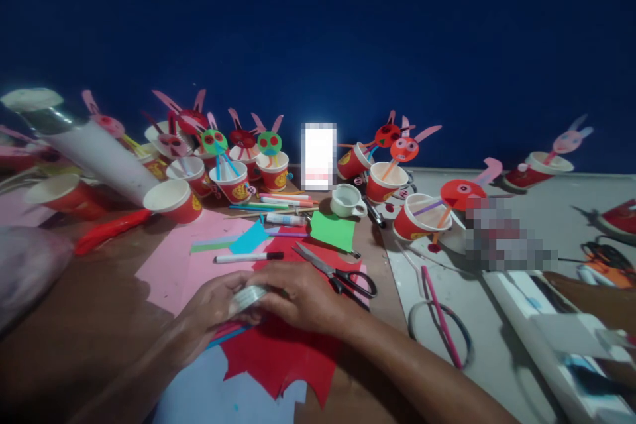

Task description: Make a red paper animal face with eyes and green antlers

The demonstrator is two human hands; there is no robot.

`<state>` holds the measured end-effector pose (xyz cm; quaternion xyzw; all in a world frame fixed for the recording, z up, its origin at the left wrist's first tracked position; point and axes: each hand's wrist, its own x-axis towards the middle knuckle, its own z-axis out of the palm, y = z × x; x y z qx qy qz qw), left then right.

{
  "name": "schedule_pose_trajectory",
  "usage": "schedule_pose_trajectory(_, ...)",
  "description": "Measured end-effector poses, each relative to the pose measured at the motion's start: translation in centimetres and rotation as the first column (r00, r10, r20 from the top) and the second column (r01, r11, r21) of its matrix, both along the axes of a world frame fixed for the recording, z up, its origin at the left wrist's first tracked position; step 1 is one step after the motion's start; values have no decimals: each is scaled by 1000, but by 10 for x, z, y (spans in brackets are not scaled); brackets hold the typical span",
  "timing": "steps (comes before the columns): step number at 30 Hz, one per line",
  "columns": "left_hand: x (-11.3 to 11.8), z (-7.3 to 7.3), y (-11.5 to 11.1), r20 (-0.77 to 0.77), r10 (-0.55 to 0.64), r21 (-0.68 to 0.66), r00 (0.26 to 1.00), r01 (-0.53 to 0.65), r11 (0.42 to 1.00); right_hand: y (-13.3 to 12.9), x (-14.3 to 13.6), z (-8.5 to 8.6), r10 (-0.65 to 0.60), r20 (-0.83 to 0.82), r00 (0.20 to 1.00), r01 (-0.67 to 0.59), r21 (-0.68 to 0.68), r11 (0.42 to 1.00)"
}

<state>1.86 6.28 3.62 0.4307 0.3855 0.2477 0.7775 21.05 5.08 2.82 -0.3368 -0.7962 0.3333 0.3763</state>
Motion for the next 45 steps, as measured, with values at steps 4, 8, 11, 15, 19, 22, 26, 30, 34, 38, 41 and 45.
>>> schedule_pose_trajectory(4, 0, -10, 3, -2, 20, -38, 1000, -20, 999, 0, 0, 1, 10, -11, 1000, -10, -2, 1000)
schedule_pose_trajectory(8, 1, -23, 10, -20, 4, -83, 1000, -6, 996, 1, 1, 1, 7, 2, 1000, -7, -4, 1000)
schedule_pose_trajectory(11, 0, -24, 10, 4, 2, -85, 1000, -2, 996, 2, 0, 0, 5, 2, 1000, -5, -4, 1000)
schedule_pose_trajectory(15, -2, -14, 5, 43, -14, -43, 999, 16, 999, 2, 0, -1, 14, -10, 1000, -14, 5, 1000)
schedule_pose_trajectory(19, -4, -8, 1, 55, -36, -9, 998, 37, 999, 2, 0, -2, 22, -1, 1000, -22, 10, 1000)
schedule_pose_trajectory(22, -5, -10, 1, 64, -34, -12, 997, 35, 999, 2, 1, -3, 36, 8, 999, -36, 20, 999)
schedule_pose_trajectory(26, -5, -10, 3, 92, -60, -9, 994, 62, 998, 3, 0, -6, 56, 23, 998, -57, 34, 998)
schedule_pose_trajectory(30, -3, -5, 3, 87, -126, 15, 988, 125, 992, 3, 1, -7, 56, 45, 997, -58, 50, 997)
schedule_pose_trajectory(34, -2, -1, 1, -21, -105, -1, 994, 105, 994, 3, 4, -1, -25, -7, 1000, 25, -14, 1000)
schedule_pose_trajectory(38, -2, 5, 1, 49, -106, -64, 993, 109, 992, 3, 6, 5, -8, -28, 1000, 7, -36, 999)
schedule_pose_trajectory(41, -2, 9, 2, 95, -69, -95, 993, 78, 992, 4, 6, 5, 7, -47, 999, -10, -54, 998)
schedule_pose_trajectory(45, 0, 11, 2, 18, -35, -98, 999, 37, 995, 4, 5, 4, 36, -36, 999, -38, -50, 998)
